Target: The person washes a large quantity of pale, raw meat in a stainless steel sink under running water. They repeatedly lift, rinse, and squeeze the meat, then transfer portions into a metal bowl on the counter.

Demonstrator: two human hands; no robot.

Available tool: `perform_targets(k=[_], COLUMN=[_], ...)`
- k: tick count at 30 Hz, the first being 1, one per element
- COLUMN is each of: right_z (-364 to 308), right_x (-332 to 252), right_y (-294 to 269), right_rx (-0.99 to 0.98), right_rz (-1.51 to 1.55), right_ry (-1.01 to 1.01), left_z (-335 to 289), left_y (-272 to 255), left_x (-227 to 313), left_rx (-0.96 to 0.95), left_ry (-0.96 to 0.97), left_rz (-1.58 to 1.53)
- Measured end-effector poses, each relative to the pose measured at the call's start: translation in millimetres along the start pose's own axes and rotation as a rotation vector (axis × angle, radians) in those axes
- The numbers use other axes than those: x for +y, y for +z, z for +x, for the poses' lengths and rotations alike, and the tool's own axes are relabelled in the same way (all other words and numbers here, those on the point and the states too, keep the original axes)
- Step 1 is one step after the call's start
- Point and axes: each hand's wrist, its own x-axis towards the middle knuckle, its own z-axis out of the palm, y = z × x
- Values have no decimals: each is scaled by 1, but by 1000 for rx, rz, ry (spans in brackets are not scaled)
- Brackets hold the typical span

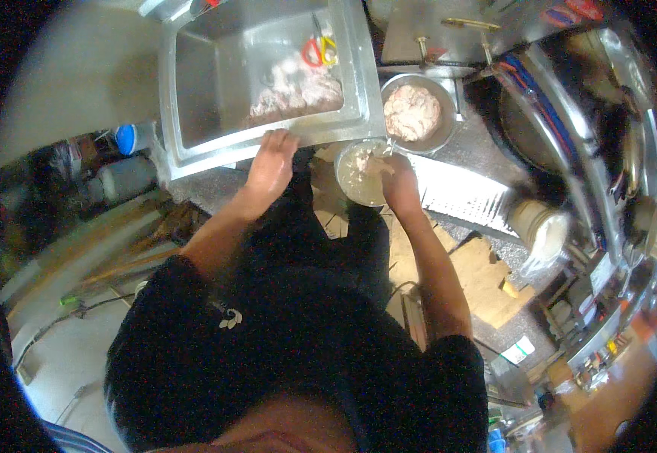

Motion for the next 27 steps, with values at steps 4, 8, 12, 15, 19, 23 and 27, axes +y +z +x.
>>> perform_targets(k=[4, 8, 12, 15, 19, 23, 27], right_z=[34, 95, 201, 287, 349, 353, 363], right_x=[-80, -157, -183, -161, -103, -71, -83], right_y=[-55, -46, 44, 129, 206, 220, 198], right_rx=[165, 290, -38, -241, -18, -90, -265], right_rz=[22, -38, -7, -249, -190, -510, -459], right_ry=[-12, -337, -259, 38, 461, 417, 592], left_z=[14, 33, 74, 135, 196, 220, 206], left_y=[24, 11, -8, 19, 112, 171, 160], left_x=[55, 74, -40, -167, -239, -240, -254], left_rx=[-67, 305, 58, -126, 92, 95, -297], left_ry=[73, 440, -13, -264, -204, -203, -176], left_rz=[-483, -368, -216, -58, -232, -137, -294])
